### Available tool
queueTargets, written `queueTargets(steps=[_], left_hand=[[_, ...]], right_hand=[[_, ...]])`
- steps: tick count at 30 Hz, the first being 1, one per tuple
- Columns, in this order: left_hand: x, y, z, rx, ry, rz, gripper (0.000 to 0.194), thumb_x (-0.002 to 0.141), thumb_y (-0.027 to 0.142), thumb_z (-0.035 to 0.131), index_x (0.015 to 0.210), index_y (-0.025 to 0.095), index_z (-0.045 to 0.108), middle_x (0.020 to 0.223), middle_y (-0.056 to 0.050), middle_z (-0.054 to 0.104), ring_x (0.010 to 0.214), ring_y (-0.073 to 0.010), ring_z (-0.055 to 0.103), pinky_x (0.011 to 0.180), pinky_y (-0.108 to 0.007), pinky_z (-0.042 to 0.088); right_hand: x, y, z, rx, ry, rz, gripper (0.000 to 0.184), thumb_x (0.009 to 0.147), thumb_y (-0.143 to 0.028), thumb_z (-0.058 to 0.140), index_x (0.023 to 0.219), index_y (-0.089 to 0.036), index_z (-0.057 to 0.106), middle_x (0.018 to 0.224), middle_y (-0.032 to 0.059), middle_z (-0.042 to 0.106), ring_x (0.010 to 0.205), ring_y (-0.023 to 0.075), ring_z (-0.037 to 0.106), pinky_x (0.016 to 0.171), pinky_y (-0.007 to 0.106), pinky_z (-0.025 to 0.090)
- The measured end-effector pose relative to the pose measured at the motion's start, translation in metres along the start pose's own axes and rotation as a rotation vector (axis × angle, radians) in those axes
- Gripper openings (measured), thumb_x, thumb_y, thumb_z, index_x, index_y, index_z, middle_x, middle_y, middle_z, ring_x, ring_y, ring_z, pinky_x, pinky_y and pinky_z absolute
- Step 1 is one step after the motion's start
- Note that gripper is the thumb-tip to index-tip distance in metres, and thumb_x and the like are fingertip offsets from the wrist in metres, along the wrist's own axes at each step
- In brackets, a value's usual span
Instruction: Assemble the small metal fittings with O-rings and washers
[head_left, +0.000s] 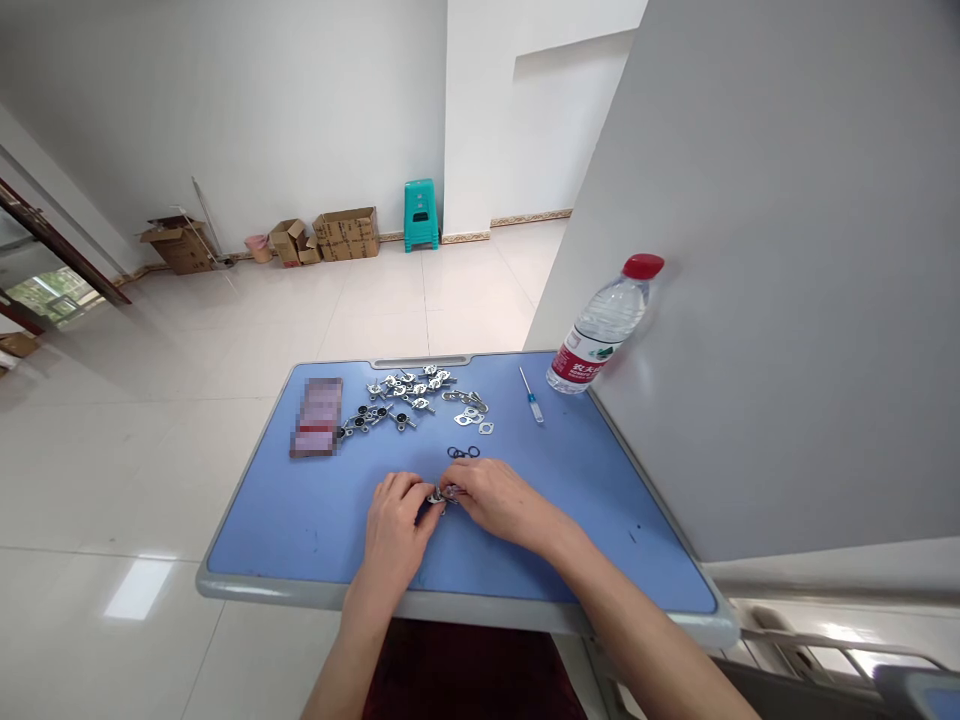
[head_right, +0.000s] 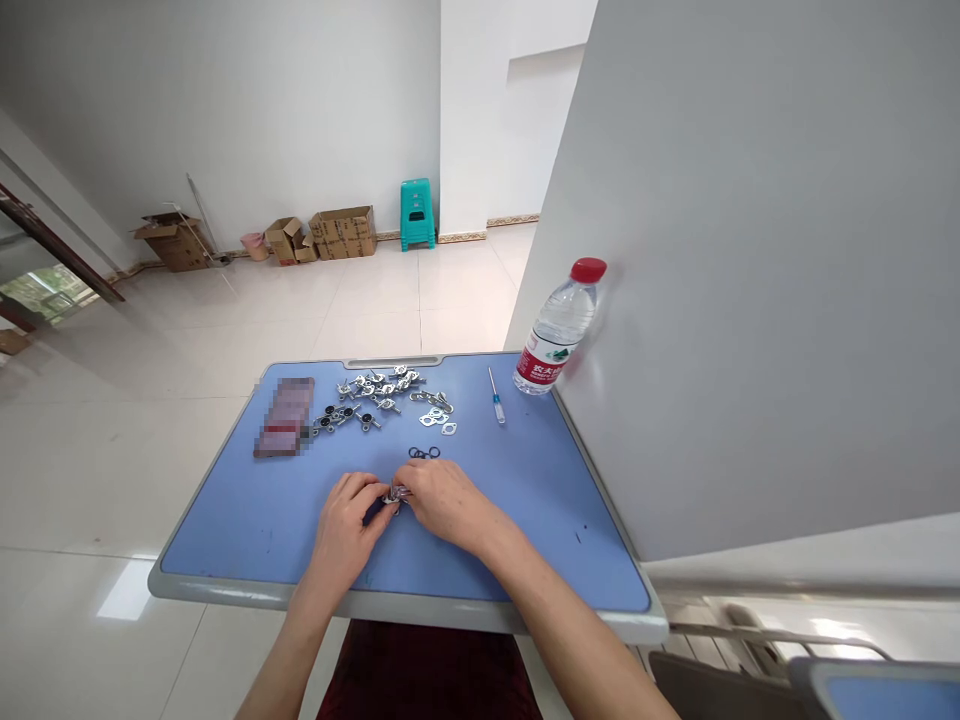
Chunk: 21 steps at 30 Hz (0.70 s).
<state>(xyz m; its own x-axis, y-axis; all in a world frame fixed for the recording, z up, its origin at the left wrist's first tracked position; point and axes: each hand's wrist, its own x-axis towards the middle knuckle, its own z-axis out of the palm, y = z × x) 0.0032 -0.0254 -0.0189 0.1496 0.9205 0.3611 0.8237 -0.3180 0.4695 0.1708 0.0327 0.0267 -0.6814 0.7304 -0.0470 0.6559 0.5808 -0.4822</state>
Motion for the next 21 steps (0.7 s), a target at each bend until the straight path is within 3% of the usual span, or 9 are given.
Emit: queueTargets(steps=[9, 18, 21], left_hand=[[-0.0004, -0.0003, 0.0, -0.015, -0.001, -0.008, 0.006, 0.091, 0.021, 0.059, 0.094, 0.02, 0.064, 0.092, -0.004, 0.063, 0.085, -0.0203, 0.056, 0.076, -0.035, 0.047], [0.0005, 0.0006, -0.0005, 0.003, 0.002, 0.004, 0.005, 0.089, 0.02, 0.061, 0.093, 0.02, 0.064, 0.091, -0.004, 0.063, 0.084, -0.0204, 0.056, 0.075, -0.035, 0.047], [0.0007, 0.0008, -0.001, 0.005, 0.004, 0.004, 0.006, 0.089, 0.02, 0.061, 0.094, 0.02, 0.065, 0.091, -0.004, 0.063, 0.084, -0.02, 0.056, 0.075, -0.035, 0.047]], right_hand=[[-0.0035, 0.0031, -0.0065, 0.014, 0.069, 0.023, 0.023, 0.088, -0.003, 0.049, 0.084, -0.018, 0.066, 0.083, 0.0029, 0.067, 0.067, 0.0132, 0.055, 0.058, 0.024, 0.029], [-0.0013, -0.0005, 0.0004, -0.04, 0.028, -0.012, 0.022, 0.085, 0.001, 0.051, 0.084, -0.017, 0.064, 0.087, 0.0046, 0.067, 0.067, 0.0141, 0.057, 0.057, 0.026, 0.027], [-0.0027, 0.0003, -0.0017, 0.043, 0.091, -0.006, 0.017, 0.088, -0.006, 0.051, 0.083, -0.018, 0.063, 0.085, 0.0036, 0.065, 0.068, 0.014, 0.055, 0.06, 0.026, 0.031]])
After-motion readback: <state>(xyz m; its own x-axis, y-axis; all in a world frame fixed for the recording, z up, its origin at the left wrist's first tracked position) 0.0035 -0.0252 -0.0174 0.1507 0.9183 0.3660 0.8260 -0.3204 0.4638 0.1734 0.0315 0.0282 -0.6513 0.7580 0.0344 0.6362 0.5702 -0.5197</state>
